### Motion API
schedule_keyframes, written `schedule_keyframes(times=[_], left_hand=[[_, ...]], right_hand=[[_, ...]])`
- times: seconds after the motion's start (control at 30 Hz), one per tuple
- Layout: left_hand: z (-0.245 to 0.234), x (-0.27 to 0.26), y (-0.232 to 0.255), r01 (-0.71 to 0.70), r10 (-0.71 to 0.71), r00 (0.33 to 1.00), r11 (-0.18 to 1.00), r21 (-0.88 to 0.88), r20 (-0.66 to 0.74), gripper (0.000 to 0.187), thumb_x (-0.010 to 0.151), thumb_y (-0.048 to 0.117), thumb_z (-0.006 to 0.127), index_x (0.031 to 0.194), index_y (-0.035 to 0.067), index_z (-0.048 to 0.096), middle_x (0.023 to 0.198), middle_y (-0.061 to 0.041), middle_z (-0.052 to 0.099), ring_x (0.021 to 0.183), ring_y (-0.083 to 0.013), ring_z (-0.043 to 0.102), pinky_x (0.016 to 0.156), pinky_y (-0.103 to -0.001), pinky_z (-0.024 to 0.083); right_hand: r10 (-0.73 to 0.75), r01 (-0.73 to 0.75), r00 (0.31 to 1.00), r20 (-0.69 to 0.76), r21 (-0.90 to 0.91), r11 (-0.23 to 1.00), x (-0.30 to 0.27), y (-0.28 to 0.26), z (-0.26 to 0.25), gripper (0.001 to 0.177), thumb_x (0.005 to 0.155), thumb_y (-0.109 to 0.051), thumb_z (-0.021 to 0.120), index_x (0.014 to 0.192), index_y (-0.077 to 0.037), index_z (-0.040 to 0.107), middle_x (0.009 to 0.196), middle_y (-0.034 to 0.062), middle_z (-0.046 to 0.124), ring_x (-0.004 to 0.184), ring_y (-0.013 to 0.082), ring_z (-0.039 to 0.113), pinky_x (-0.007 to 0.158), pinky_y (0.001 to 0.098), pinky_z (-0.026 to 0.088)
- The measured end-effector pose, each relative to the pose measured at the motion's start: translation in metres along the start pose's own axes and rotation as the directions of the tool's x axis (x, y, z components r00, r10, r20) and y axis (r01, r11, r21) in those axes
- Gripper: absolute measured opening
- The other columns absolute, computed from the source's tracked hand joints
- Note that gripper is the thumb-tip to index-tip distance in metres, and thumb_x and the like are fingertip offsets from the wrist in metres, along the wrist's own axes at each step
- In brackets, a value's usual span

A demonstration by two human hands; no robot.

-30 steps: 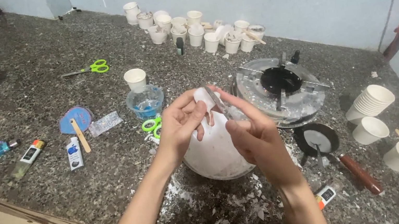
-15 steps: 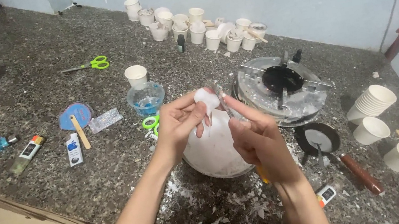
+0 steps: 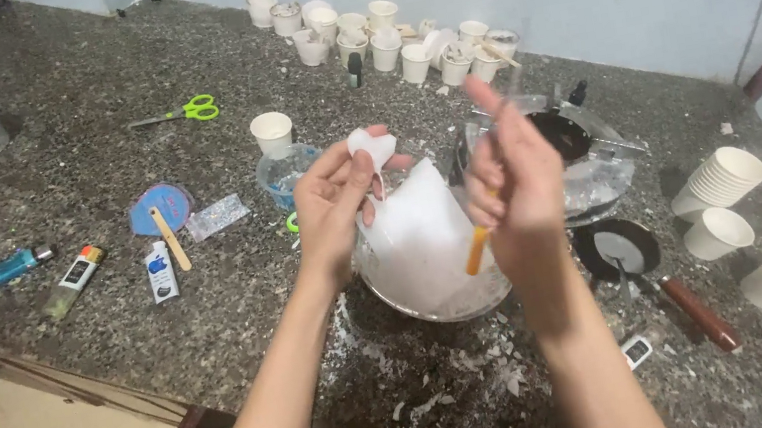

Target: Carving a heart shape from a block of wax using a metal tool.

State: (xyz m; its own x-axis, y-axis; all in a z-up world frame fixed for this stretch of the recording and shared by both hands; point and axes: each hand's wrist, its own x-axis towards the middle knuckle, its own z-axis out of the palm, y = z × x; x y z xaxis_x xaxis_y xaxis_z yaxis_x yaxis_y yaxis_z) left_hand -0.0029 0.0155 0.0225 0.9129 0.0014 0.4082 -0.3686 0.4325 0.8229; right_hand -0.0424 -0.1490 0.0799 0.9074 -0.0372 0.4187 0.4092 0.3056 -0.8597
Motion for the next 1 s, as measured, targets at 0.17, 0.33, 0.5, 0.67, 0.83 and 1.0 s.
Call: schedule_keyframes(times=[0.17, 0.33, 0.5, 0.67, 0.83, 1.0], left_hand=[[-0.003, -0.002, 0.0, -0.051, 0.048, 0.996, 0.998, 0.036, 0.069, 0.043, 0.101, 0.035, 0.064, 0.127, 0.001, 0.067, 0.095, -0.02, 0.078, 0.066, -0.0073, 0.06, 0.045, -0.015, 0.046], [-0.005, -0.004, -0.001, -0.086, 0.082, 0.989, 0.996, 0.033, 0.124, 0.041, 0.102, 0.034, 0.062, 0.128, 0.002, 0.066, 0.096, -0.018, 0.078, 0.068, -0.0057, 0.06, 0.046, -0.014, 0.046], [-0.005, -0.004, -0.001, -0.088, 0.081, 0.984, 0.995, 0.037, 0.158, 0.04, 0.104, 0.033, 0.06, 0.13, 0.003, 0.065, 0.096, -0.017, 0.078, 0.068, -0.0039, 0.058, 0.046, -0.013, 0.045], [-0.003, -0.008, 0.002, -0.087, 0.079, 0.979, 0.996, 0.035, 0.185, 0.039, 0.102, 0.032, 0.063, 0.128, 0.004, 0.066, 0.095, -0.016, 0.079, 0.067, -0.0039, 0.059, 0.045, -0.013, 0.045], [-0.001, -0.006, -0.003, -0.089, 0.081, 0.977, 0.996, 0.028, 0.199, 0.039, 0.1, 0.031, 0.066, 0.128, 0.003, 0.067, 0.095, -0.017, 0.078, 0.065, -0.0054, 0.06, 0.043, -0.013, 0.046], [-0.005, -0.004, -0.007, -0.06, 0.059, 0.979, 0.998, -0.003, 0.195, 0.041, 0.1, 0.03, 0.066, 0.129, 0.002, 0.066, 0.094, -0.017, 0.079, 0.064, -0.0061, 0.061, 0.042, -0.014, 0.046]], right_hand=[[0.08, -0.077, 0.997, 0.007, -0.193, 0.978, -0.005, 0.026, -0.006, 0.042, 0.102, -0.017, 0.053, 0.139, 0.002, 0.054, 0.059, -0.0074, 0.04, 0.047, 0.0044, 0.045, 0.039, 0.0175, 0.041], [0.075, -0.063, 0.997, 0.012, -0.425, 0.903, -0.01, 0.017, -0.009, 0.038, 0.092, -0.003, 0.051, 0.127, -0.001, 0.064, 0.065, 0.0023, 0.05, 0.073, 0.0182, 0.065, 0.069, 0.0291, 0.054], [0.198, -0.069, 0.973, 0.117, -0.672, 0.738, -0.023, 0.032, -0.03, 0.045, 0.105, -0.022, 0.036, 0.143, -0.007, 0.055, 0.08, 0.0104, 0.066, 0.086, 0.0228, 0.063, 0.084, 0.0406, 0.055], [0.244, -0.075, 0.965, 0.1, -0.782, 0.618, -0.045, 0.002, -0.02, 0.046, 0.106, -0.031, 0.036, 0.137, -0.007, 0.061, 0.075, 0.0107, 0.072, 0.074, 0.0216, 0.063, 0.073, 0.0379, 0.054], [0.262, -0.128, 0.964, 0.044, -0.788, 0.602, -0.042, 0.02, -0.036, 0.054, 0.107, -0.04, 0.034, 0.124, -0.006, 0.072, 0.075, 0.011, 0.077, 0.071, 0.0223, 0.062, 0.07, 0.0356, 0.051], [-0.213, 0.174, 0.977, -0.011, -0.541, 0.823, -0.036, -0.012, -0.01, 0.051, 0.11, -0.028, 0.027, 0.131, 0.008, 0.058, 0.068, 0.0101, 0.059, 0.063, 0.0208, 0.064, 0.069, 0.0331, 0.055]])
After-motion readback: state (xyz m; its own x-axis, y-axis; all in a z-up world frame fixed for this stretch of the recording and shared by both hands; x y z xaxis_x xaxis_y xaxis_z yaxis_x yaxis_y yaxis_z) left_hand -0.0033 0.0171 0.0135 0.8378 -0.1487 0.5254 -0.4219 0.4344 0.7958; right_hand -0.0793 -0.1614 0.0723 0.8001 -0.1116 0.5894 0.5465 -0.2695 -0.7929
